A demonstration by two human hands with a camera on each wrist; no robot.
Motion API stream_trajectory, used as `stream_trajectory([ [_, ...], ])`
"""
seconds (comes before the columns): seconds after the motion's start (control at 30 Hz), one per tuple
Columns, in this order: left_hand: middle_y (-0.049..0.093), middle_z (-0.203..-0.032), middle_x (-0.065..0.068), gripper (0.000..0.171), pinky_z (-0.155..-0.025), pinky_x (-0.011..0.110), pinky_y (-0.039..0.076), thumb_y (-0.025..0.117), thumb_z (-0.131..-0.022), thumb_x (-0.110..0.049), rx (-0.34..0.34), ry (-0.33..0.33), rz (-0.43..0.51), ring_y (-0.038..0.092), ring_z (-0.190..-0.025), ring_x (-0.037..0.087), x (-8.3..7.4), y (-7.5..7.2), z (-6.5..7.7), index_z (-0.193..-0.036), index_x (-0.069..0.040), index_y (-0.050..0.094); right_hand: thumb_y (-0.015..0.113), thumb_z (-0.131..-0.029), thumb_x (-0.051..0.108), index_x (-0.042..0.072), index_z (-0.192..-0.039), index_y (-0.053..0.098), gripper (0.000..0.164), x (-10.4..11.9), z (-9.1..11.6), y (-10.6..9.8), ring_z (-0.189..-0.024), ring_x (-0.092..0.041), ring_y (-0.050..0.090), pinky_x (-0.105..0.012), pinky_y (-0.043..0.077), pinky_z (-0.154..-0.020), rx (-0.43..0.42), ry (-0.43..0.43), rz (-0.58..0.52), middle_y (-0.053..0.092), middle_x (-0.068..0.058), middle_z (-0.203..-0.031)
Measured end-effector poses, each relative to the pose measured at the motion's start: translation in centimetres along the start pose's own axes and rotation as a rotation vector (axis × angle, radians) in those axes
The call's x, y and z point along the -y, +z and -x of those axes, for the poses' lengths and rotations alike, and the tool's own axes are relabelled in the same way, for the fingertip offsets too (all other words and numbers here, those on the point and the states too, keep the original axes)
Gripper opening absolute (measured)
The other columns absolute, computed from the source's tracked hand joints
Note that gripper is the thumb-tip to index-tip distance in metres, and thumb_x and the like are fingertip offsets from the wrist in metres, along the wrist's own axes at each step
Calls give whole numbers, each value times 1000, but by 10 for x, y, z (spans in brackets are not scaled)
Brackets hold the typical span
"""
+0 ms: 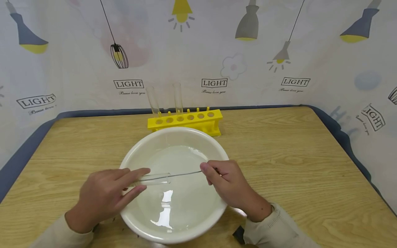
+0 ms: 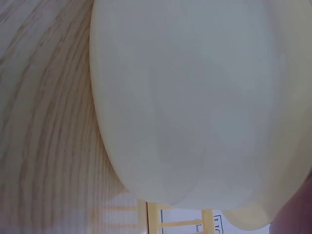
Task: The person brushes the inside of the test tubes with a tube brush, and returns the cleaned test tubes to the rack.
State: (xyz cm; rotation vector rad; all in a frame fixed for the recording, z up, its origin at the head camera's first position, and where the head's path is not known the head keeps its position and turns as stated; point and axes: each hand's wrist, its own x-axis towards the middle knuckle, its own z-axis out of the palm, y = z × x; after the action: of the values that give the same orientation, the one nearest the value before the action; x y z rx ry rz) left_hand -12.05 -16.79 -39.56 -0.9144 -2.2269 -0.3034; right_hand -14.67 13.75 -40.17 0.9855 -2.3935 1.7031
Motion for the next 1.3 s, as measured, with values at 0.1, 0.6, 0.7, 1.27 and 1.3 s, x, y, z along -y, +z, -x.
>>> stream_trajectory([
  [0.1, 58, -63, -9, 37, -40, 21, 34, 45, -92, -48, 1, -2, -1, 44, -44, 5, 0, 0, 0, -106, -22, 68, 40, -95, -1, 15, -59, 44, 40, 0, 0, 0, -43, -4, 37, -21, 34, -41, 1, 8, 5, 38, 5, -49],
  [0.6, 58, -63, -9, 36, -40, 21, 34, 45, -92, -47, -18, 5, 3, 44, -44, 6, -1, 0, -1, -105, -21, 68, 41, -96, 0, 16, -60, 45, 39, 2, 0, 0, -42, -4, 38, -21, 34, -40, -8, 29, 29, 39, 5, -48],
  [0.7, 57, -62, -9, 36, -40, 20, 33, 45, -92, -47, -13, 2, 1, 44, -44, 5, -1, 0, -1, -105, -21, 68, 41, -96, 0, 16, -60, 45, 39, 2, 0, 1, -42, -3, 37, -20, 34, -40, -12, 26, 23, 39, 5, -48],
  [1.27, 59, -62, -8, 37, -38, 21, 33, 44, -93, -47, -45, 0, -4, 45, -42, 6, -1, 0, -2, -103, -20, 68, 42, -95, 1, 16, -61, 45, 38, 2, 0, 2, -43, -4, 38, -21, 35, -42, -22, 21, 39, 39, 6, -49],
  [1.3, 60, -62, -8, 37, -38, 21, 33, 43, -93, -47, -47, 1, -5, 45, -42, 6, -1, 0, -2, -102, -20, 68, 42, -95, 1, 16, -61, 45, 38, 2, 0, 2, -43, -4, 38, -21, 35, -42, -21, 25, 38, 39, 6, -49],
])
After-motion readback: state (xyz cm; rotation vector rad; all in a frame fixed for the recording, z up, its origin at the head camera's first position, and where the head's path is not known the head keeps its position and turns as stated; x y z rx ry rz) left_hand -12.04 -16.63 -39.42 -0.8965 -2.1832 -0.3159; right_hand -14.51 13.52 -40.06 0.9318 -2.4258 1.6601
